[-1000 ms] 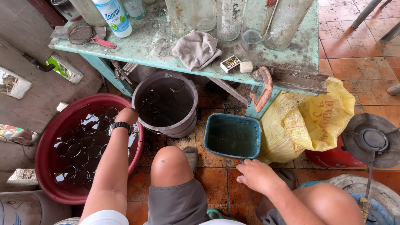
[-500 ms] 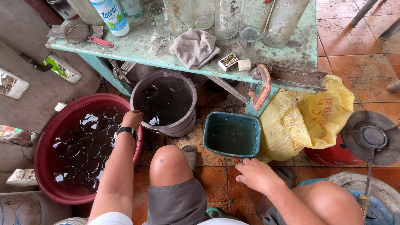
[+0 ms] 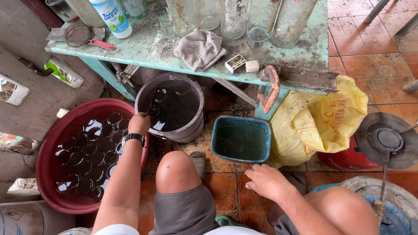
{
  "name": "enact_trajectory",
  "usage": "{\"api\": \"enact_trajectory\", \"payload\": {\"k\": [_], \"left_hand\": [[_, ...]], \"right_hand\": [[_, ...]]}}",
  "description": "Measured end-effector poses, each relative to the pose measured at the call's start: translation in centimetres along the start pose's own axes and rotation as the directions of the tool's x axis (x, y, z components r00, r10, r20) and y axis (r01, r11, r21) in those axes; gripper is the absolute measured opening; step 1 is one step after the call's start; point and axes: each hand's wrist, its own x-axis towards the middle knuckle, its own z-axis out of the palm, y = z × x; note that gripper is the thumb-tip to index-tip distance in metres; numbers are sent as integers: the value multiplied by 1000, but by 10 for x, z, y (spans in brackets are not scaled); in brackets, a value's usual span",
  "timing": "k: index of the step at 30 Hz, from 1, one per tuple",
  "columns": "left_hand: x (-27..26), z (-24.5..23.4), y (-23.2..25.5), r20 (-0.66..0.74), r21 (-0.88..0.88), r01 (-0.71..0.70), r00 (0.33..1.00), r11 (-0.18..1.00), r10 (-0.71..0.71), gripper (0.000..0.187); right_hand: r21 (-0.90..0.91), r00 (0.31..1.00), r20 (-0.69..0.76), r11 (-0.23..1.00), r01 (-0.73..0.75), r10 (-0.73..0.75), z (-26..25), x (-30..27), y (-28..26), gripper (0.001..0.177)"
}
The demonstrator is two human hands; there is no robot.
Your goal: Cutting glass bottles by scoring a line around the circumference, heating the line with a hot wire, and then dipping the bottle in water to cause a clean break.
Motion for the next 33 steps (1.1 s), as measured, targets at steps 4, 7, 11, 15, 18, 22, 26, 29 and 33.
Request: {"api": "enact_trajectory", "payload": {"k": [4,7,11,15,18,22,26,29,33], "left_hand": [[-27,-21,6,-68,-20,-82,994,996,80,44],[-70,-48,25,-92,-60,-66,994,996,60,46],[-88,-65,13,-102,51,-49,993,997,54,46],[-100,-70,13,-53,364,81,996,928,-66,37],[-102,-66,27,16,492,91,993,866,-113,32],[-82,-44,28,34,455,54,996,889,-78,34],[-42,-19,25,73,471,56,992,880,-102,36],[-16,-2,22,81,481,52,991,875,-104,31],[4,14,22,95,424,75,987,903,-126,35]], "right_hand": [[-3,1000,-24,1000,13,-13,6,0,4,33],[6,1000,-16,1000,4,-4,2,-3,3,33],[4,1000,-16,1000,5,-5,2,-4,3,34],[6,1000,-13,1000,13,-13,4,-5,3,32],[5,1000,-7,1000,13,-13,-1,-7,0,33],[15,1000,-7,1000,14,-13,-5,-8,-3,31],[3,999,-45,1000,12,-11,3,-6,1,33],[12,1000,-24,1000,5,-4,4,-6,3,33],[4,999,-39,1000,8,-8,8,-4,5,31]]}}
